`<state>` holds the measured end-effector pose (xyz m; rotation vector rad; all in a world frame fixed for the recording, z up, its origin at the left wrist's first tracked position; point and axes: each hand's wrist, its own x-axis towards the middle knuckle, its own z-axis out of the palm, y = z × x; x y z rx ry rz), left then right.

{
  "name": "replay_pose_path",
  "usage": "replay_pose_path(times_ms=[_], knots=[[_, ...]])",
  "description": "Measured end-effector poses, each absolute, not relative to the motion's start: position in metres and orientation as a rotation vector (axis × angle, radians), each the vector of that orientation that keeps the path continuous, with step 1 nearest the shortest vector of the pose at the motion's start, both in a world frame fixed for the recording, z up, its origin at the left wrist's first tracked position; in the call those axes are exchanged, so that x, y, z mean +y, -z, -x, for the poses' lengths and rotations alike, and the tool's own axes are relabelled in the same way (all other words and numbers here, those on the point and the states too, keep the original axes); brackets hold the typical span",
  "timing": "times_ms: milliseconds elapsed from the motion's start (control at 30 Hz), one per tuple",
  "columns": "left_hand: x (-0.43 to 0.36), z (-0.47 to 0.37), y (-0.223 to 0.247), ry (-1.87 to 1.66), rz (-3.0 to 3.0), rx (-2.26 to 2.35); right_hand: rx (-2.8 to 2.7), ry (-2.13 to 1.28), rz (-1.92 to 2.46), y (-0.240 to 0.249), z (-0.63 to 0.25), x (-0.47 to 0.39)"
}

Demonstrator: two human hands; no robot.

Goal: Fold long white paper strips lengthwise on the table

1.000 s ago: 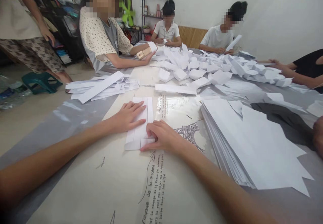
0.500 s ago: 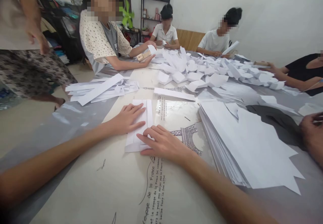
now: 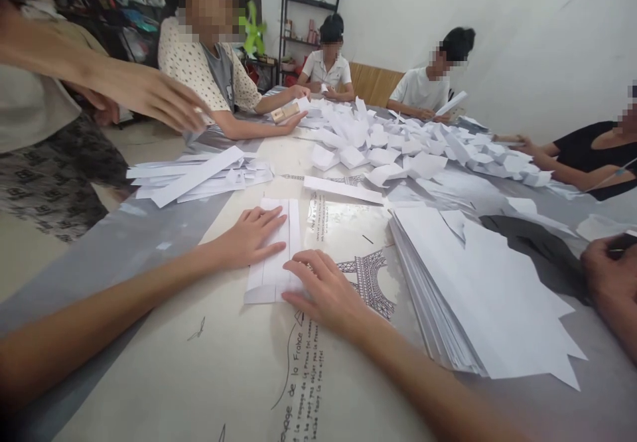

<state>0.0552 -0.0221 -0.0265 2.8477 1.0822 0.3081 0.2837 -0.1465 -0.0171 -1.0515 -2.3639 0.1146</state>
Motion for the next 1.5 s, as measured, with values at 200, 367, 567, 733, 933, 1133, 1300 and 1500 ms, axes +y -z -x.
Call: replay_pose_path(times_ms=[200, 367, 567, 733, 933, 1133, 1300, 1500], knots=[[-0.024, -0.056, 0.022, -0.277, -2.812, 1.091, -2.647, 0.169, 0.618, 0.007, -0.286, -0.153], [-0.024, -0.056, 0.022, -0.292, -2.822, 1.085, -2.589, -0.010, 0.705, 0.010, -0.285, -0.159], [-0.026, -0.056, 0.018, -0.233, -2.790, 1.104, -2.518, -0.086, 0.766, 0.016, -0.284, -0.164], [-0.026, -0.057, 0.017, -0.207, -2.775, 1.117, -2.571, 0.005, 0.828, 0.013, -0.281, -0.172], [-0.022, -0.055, 0.024, -0.280, -2.823, 1.089, -2.566, 0.009, 0.777, 0.014, -0.281, -0.169], [-0.023, -0.054, 0.023, -0.293, -2.844, 1.079, -2.517, -0.062, 0.770, 0.017, -0.282, -0.168], [-0.023, -0.055, 0.022, -0.263, -2.847, 1.095, -2.501, -0.161, 0.758, 0.019, -0.284, -0.165], [-0.024, -0.055, 0.020, -0.244, -2.840, 1.100, -2.463, -0.268, 0.735, 0.021, -0.286, -0.161]])
